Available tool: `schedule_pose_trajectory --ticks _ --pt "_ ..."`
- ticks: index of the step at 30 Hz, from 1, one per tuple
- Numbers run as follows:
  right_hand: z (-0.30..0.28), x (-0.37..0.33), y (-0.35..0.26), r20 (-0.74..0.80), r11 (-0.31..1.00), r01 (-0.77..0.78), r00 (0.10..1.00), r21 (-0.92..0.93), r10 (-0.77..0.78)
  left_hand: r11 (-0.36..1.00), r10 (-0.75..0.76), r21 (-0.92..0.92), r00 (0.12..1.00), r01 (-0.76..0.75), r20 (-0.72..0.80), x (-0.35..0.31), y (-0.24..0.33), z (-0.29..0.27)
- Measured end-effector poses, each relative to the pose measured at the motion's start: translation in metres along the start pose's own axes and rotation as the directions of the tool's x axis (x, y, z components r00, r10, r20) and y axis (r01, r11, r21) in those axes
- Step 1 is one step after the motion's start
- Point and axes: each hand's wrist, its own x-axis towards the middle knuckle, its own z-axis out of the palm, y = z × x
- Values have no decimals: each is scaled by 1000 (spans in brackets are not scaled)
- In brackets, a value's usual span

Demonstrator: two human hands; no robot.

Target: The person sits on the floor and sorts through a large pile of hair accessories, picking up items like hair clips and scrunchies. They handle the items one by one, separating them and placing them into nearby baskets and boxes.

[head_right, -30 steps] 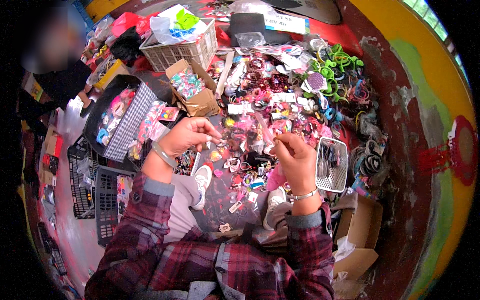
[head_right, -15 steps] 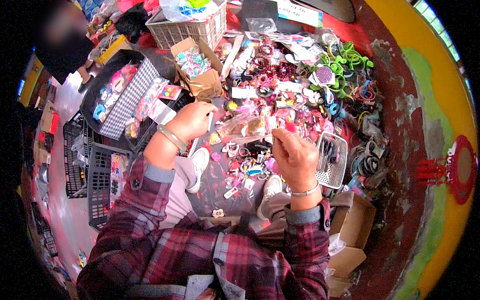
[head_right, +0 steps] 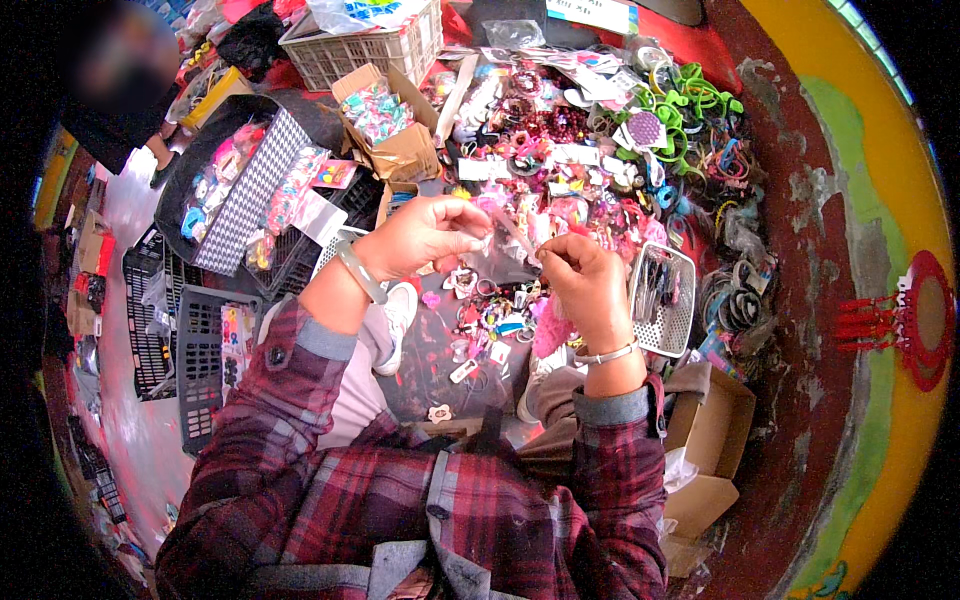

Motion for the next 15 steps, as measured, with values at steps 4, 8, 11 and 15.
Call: schedule_pose_trajectory --ticks 4,8,11,15 --pt "-5 2 11 117 992 -66 992 108 53 999 -39 -7 998 39 39 5 0 -5" --pt "-8 2 3 53 997 47 997 68 -51 998 -59 28 997 58 41 5 -2 -4" --pt "-1 4 12 141 989 149 979 -12 -145 997 -71 30 992 69 102 6 -9 1" --pt "3 4 18 296 995 -5 955 102 -25 1000 -10 0 986 10 165 8 -12 4"
